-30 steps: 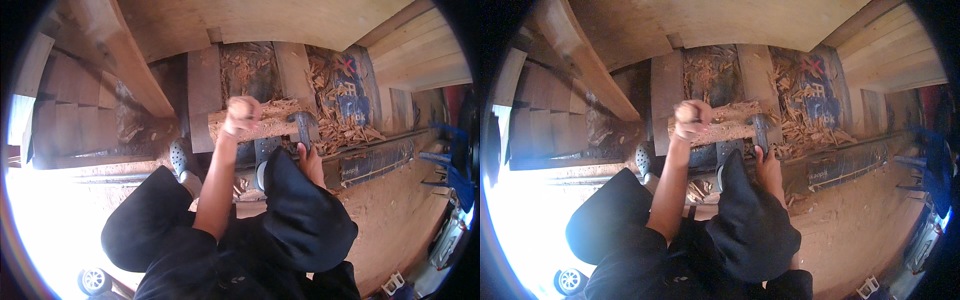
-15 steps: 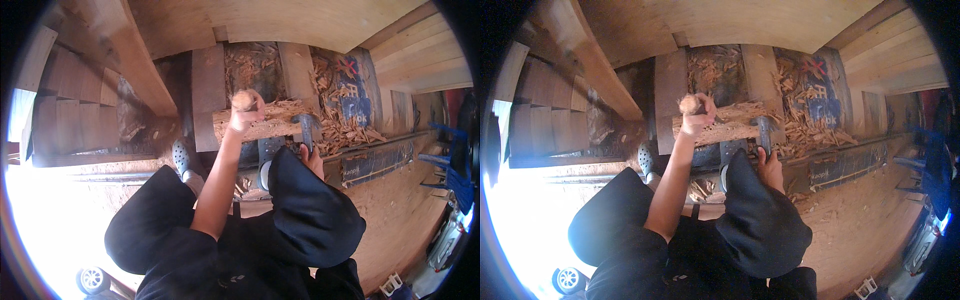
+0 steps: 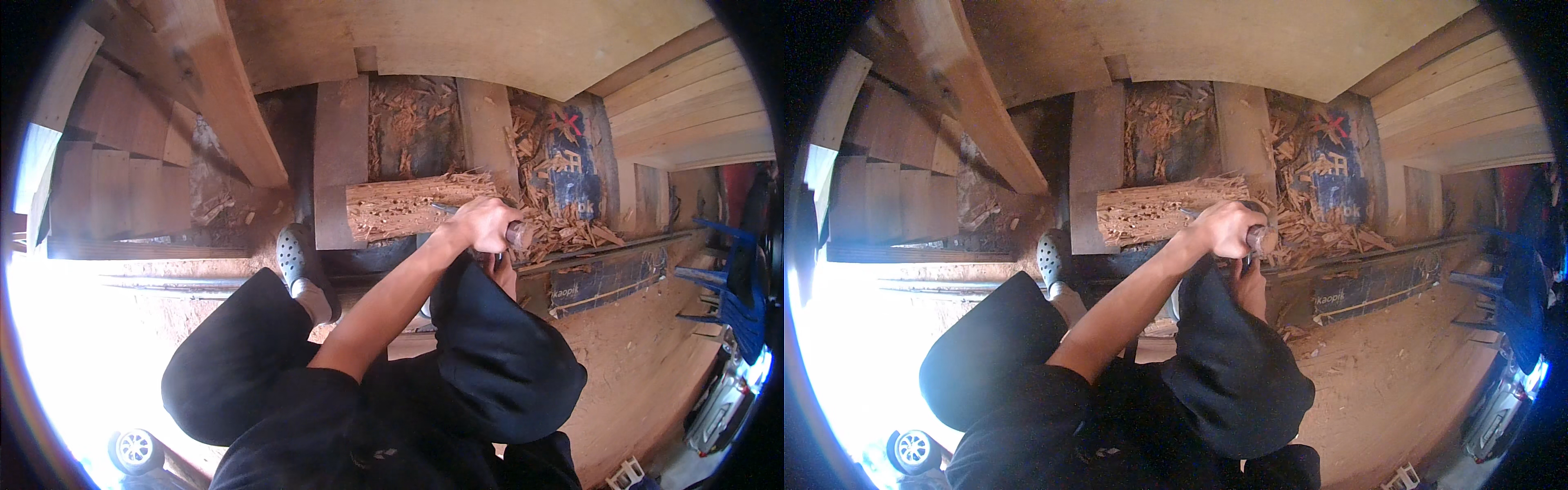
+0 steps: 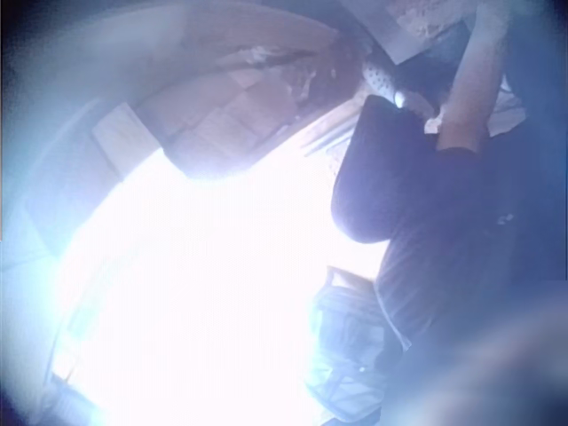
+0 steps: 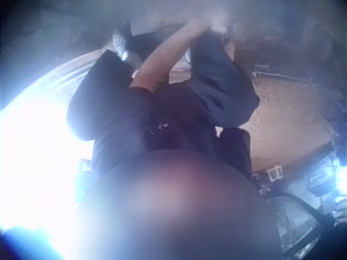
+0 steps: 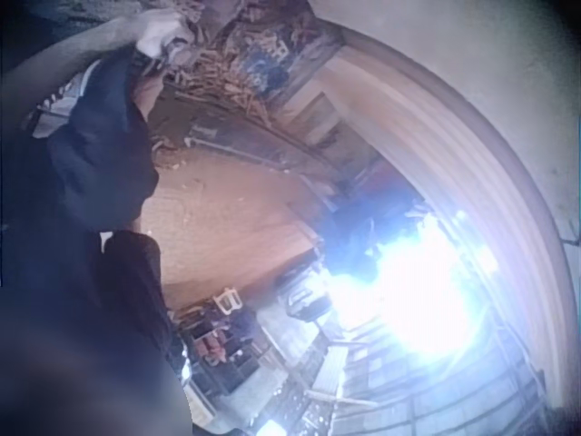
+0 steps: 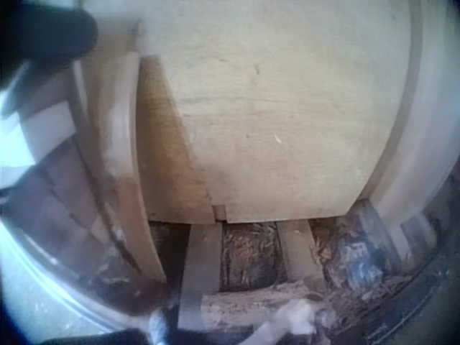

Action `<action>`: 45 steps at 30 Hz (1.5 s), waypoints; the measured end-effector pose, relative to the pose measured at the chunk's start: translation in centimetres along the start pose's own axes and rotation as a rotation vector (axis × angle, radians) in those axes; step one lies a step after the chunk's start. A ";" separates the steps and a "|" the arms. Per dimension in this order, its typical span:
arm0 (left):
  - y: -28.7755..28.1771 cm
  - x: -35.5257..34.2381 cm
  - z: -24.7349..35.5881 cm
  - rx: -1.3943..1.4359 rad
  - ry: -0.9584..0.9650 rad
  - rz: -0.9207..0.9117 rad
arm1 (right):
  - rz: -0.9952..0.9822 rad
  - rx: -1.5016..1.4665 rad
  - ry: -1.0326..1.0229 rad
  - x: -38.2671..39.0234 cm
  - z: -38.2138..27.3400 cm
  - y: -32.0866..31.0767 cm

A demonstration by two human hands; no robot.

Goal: The person sits on the floor and uses a hammer and chisel to carve a small piece of wood. They repeatedly strike the chisel to remove wood shavings and occasionally adjust the wood piece with their hand.

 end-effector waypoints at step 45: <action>-4.5 1.6 -2.2 0.219 0.012 0.526 | 0.228 -0.570 -0.402 7.5 -7.9 -19.6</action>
Point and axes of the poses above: each hand's wrist, its own x-axis away from the middle knuckle, its own y-axis out of the palm, z = x × y, the point moved 4 cm from there along -x, towards the middle knuckle, and after that the axes turned 1 degree about -x, right-handed, at the moved point
